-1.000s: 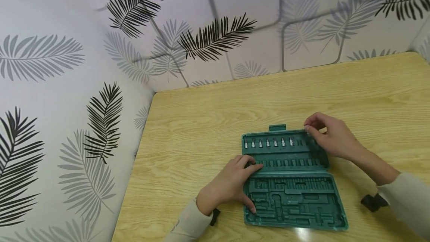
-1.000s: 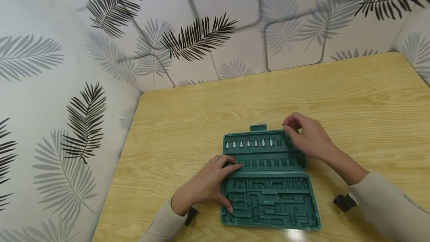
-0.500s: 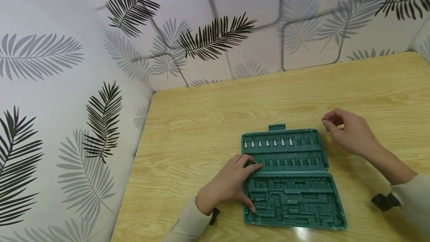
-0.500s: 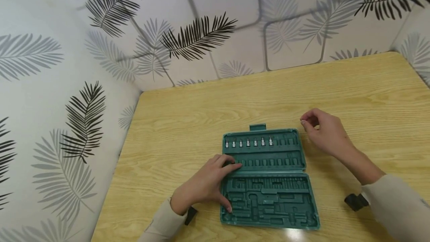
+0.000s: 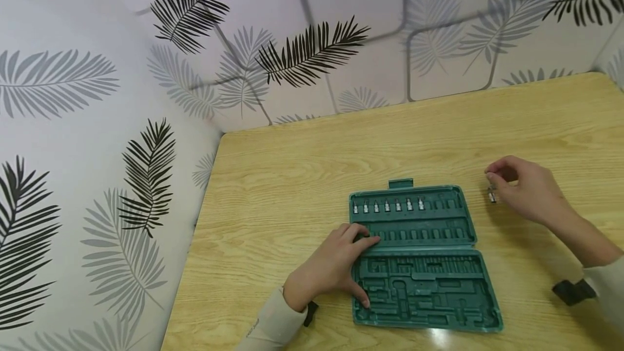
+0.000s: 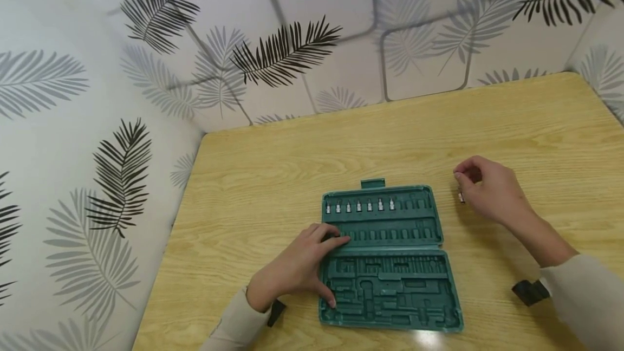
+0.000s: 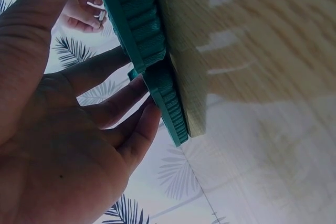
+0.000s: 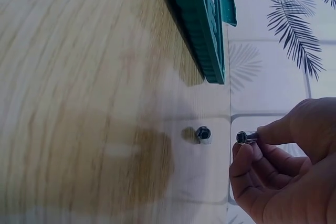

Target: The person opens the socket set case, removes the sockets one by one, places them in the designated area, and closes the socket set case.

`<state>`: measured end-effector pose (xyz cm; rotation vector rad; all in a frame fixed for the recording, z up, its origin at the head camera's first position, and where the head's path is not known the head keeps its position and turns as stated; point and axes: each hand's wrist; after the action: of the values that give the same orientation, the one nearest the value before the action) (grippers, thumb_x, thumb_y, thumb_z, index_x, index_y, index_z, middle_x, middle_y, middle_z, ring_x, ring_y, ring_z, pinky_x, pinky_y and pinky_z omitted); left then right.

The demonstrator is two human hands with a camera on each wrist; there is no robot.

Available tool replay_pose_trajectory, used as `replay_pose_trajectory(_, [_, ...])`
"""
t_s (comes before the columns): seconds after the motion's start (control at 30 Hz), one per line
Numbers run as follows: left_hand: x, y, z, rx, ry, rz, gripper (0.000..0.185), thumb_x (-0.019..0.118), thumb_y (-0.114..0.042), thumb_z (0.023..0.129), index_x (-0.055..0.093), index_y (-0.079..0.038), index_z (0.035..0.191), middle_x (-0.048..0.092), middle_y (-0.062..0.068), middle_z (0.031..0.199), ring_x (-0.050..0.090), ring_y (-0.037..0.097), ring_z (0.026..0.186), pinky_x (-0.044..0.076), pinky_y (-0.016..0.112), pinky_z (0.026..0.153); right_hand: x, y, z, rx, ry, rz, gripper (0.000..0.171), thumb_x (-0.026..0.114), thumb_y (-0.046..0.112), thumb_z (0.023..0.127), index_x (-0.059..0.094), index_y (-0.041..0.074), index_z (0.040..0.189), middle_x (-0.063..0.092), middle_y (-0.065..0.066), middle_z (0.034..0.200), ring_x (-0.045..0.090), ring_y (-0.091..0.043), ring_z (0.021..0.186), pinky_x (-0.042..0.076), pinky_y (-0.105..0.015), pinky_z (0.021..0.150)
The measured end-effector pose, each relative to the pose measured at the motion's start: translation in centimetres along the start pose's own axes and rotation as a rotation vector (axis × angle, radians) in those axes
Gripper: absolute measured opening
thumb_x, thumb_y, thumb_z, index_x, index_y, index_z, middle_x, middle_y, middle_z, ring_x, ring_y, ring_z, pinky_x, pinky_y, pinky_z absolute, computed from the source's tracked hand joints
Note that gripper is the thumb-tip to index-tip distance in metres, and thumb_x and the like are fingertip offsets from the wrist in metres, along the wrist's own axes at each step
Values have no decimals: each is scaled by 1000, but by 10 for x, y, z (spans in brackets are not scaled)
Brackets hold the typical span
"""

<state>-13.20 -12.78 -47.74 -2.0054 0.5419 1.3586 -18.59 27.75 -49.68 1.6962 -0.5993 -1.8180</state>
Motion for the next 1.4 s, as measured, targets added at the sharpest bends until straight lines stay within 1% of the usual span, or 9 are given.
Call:
replay_pose_trajectory(0.2, [0, 0, -1, -1, -5, 2, 123, 103, -64, 61, 52, -19, 164, 52, 4, 156, 51, 22, 139, 45, 39, 123, -3, -5, -2, 49, 37, -15, 21, 65, 13, 108, 72, -5, 114, 76, -27, 104, 69, -22, 86, 44, -21, 63])
replay_pose_trajectory(0.27, [0, 0, 0, -1, -6, 1, 123, 103, -64, 61, 52, -19, 164, 52, 4, 156, 51, 22, 139, 45, 40, 123, -3, -7, -2, 57, 44, -15, 22, 64, 13, 108, 71, -7, 115, 75, -28, 104, 71, -33, 89, 45, -22, 62])
replay_pose_trajectory(0.37, [0, 0, -1, -1, -6, -5, 123, 103, -63, 61, 52, -19, 164, 52, 5, 156, 51, 22, 139, 45, 40, 123, -3, -10, -3, 67, 51, -20, 23, 64, 14, 108, 71, -7, 116, 75, -28, 104, 73, -41, 91, 45, -23, 61])
replay_pose_trajectory(0.43, [0, 0, 0, -1, -7, -6, 123, 103, -63, 61, 52, -19, 164, 52, 4, 156, 51, 22, 139, 45, 40, 123, -2, -12, -4, 71, 57, -24, 23, 65, 14, 108, 71, -7, 115, 75, -27, 103, 72, -37, 88, 45, -23, 61])
replay_pose_trajectory(0.5, [0, 0, 0, -2, -6, -7, 123, 103, -63, 61, 52, -19, 164, 52, 4, 156, 51, 22, 139, 45, 39, 123, -2, -14, -4, 80, 70, -25, 24, 66, 15, 107, 72, -7, 115, 76, -25, 101, 70, -29, 83, 45, -24, 61])
replay_pose_trajectory(0.6, [1, 1, 0, 1, -8, 0, 123, 103, -64, 61, 52, -19, 164, 52, 4, 156, 51, 22, 138, 46, 39, 122, -3, -17, -3, 97, 89, -42, 24, 67, 16, 106, 73, -6, 113, 76, -21, 98, 63, -17, 79, 44, -26, 61])
replay_pose_trajectory(0.87, [1, 1, 0, 6, -13, 4, 123, 102, -65, 61, 52, -19, 164, 52, 5, 156, 52, 22, 138, 46, 40, 122, -5, -17, -2, 138, 138, -59, 27, 67, 19, 106, 73, -7, 110, 76, -20, 96, 63, -17, 78, 45, -27, 59])
replay_pose_trajectory(1.2, [2, 1, 0, 5, -7, 3, 123, 102, -65, 62, 52, -19, 164, 52, 5, 157, 51, 22, 139, 46, 40, 122, -2, -19, 0, 142, 141, -50, 25, 67, 15, 105, 71, -9, 110, 75, -19, 93, 63, -14, 74, 46, -27, 57])
replay_pose_trajectory(1.4, [2, 1, 0, 4, -3, 0, 123, 102, -65, 62, 52, -19, 164, 52, 5, 157, 51, 22, 140, 46, 40, 122, -1, -20, -1, 143, 128, -42, 22, 68, 13, 104, 69, -8, 111, 74, -19, 94, 63, -15, 76, 46, -25, 57])
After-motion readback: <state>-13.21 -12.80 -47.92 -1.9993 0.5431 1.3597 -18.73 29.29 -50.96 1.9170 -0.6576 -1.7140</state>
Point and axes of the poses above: each hand's wrist, its own z-axis towards the middle knuckle, its own x-axis out of the palm, y = z × x
